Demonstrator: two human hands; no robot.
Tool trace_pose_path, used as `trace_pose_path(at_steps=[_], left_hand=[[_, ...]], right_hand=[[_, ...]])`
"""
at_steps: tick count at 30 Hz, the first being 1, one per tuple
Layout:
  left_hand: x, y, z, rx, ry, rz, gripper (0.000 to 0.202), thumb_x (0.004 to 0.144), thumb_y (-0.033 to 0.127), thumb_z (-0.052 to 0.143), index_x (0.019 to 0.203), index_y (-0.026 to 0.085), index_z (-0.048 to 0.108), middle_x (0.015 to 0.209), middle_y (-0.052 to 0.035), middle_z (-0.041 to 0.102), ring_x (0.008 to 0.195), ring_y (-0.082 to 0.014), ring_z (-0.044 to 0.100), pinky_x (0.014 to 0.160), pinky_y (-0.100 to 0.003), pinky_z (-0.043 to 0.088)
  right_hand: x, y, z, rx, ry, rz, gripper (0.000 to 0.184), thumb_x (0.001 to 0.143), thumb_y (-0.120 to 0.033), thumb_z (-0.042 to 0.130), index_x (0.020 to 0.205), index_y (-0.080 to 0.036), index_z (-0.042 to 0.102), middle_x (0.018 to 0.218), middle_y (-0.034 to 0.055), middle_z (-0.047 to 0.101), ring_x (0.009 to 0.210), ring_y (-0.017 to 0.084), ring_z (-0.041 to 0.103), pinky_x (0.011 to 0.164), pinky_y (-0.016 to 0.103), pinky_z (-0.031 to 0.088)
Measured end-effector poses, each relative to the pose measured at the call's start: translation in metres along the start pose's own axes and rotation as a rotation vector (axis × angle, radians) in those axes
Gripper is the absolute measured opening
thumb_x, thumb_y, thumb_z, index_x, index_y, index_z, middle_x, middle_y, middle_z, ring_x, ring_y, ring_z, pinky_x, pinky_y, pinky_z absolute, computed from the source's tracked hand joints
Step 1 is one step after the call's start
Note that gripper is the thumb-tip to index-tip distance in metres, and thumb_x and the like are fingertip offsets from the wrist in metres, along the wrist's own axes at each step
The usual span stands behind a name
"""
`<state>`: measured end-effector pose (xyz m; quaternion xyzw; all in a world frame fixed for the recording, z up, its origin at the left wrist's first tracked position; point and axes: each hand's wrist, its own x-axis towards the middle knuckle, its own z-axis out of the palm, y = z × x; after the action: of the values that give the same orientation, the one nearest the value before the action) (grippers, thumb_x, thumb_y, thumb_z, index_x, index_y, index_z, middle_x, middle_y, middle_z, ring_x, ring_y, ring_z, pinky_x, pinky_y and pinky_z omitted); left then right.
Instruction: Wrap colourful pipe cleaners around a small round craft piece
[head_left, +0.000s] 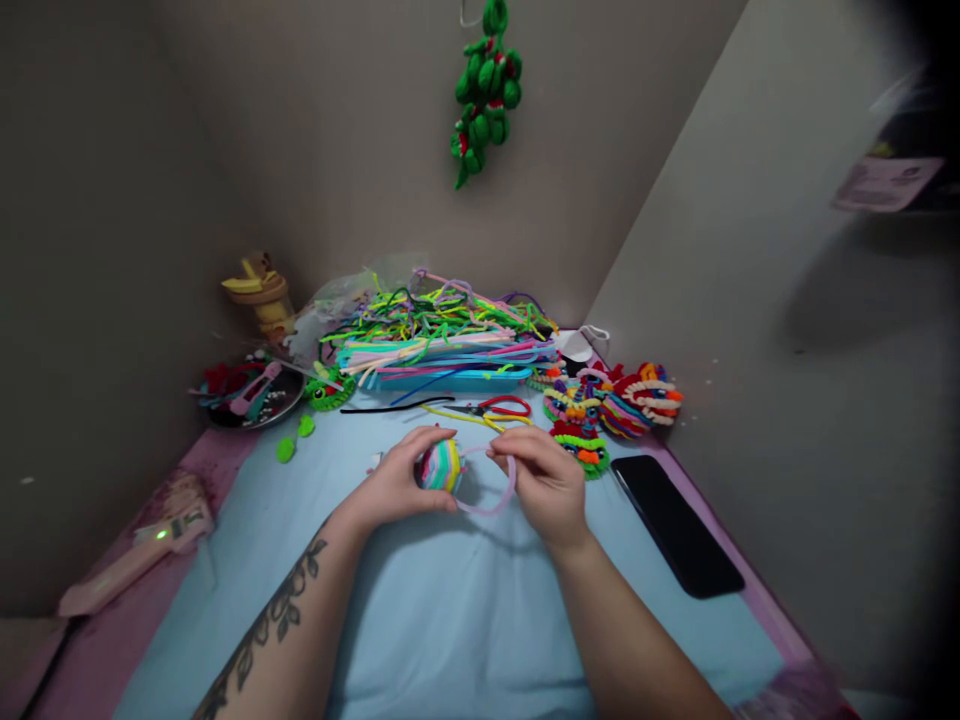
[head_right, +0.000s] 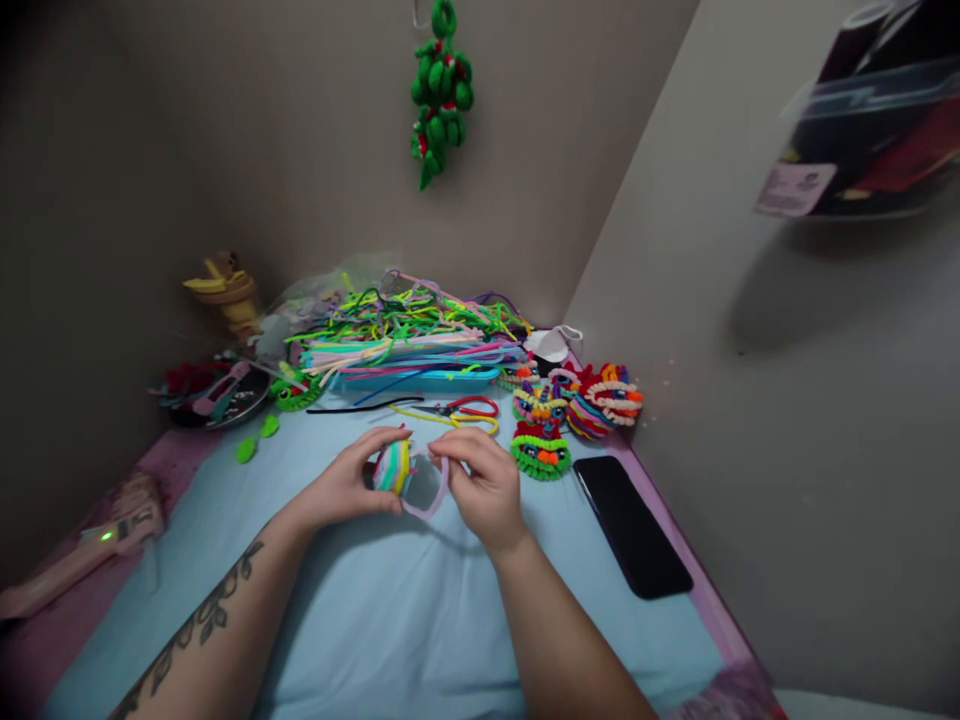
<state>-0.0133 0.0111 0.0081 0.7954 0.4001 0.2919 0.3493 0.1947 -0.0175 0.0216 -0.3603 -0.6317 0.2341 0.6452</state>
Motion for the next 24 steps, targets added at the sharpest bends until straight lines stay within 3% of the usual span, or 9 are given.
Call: trace_pose_path(at_steps=[5, 12, 17, 24], left_hand=[[0.001, 0.005, 0.001, -0.013, -0.06, 0.015, 0.085, 0.055, 0.048, 0.08, 0.13, 0.021, 0.049, 0.132, -0.0125, 0.049, 0.125, -0.0308, 0.044, 0.106, -0.044, 0.034], [0.001, 0.004, 0.006, -0.031, -0.12, 0.069, 0.084, 0.057, 0.048, 0.08, 0.131, 0.023, 0.049, 0.128, -0.0114, 0.052, 0.122, -0.0316, 0.046, 0.105, -0.046, 0.035], [0.001, 0.004, 0.007, -0.032, -0.118, 0.083, 0.083, 0.059, 0.047, 0.079, 0.132, 0.023, 0.048, 0.128, -0.0112, 0.053, 0.12, -0.0303, 0.047, 0.104, -0.043, 0.036], [0.001, 0.003, 0.009, -0.154, -0.149, 0.018, 0.086, 0.054, 0.042, 0.083, 0.131, 0.023, 0.05, 0.129, -0.011, 0.052, 0.12, -0.0301, 0.048, 0.102, -0.04, 0.038]], right_hand=[[0.002, 0.009, 0.008, 0.18, 0.053, 0.381, 0.006, 0.073, -0.022, 0.069, 0.078, -0.023, 0.073, 0.074, 0.0016, 0.068, 0.065, 0.014, 0.064, 0.06, 0.028, 0.054], [0.008, 0.016, 0.014, 0.398, 0.125, 0.756, 0.02, 0.06, -0.03, 0.076, 0.073, -0.017, 0.068, 0.057, -0.0019, 0.062, 0.048, 0.01, 0.055, 0.045, 0.022, 0.045], [0.008, 0.018, 0.016, 0.464, 0.146, 0.859, 0.029, 0.053, -0.028, 0.078, 0.07, -0.018, 0.057, 0.051, -0.0056, 0.059, 0.041, 0.008, 0.049, 0.036, 0.017, 0.033], [0.006, 0.02, 0.015, 0.428, 0.047, 0.892, 0.031, 0.053, -0.03, 0.079, 0.064, -0.018, 0.053, 0.046, -0.0082, 0.052, 0.036, 0.004, 0.036, 0.034, 0.016, 0.024]])
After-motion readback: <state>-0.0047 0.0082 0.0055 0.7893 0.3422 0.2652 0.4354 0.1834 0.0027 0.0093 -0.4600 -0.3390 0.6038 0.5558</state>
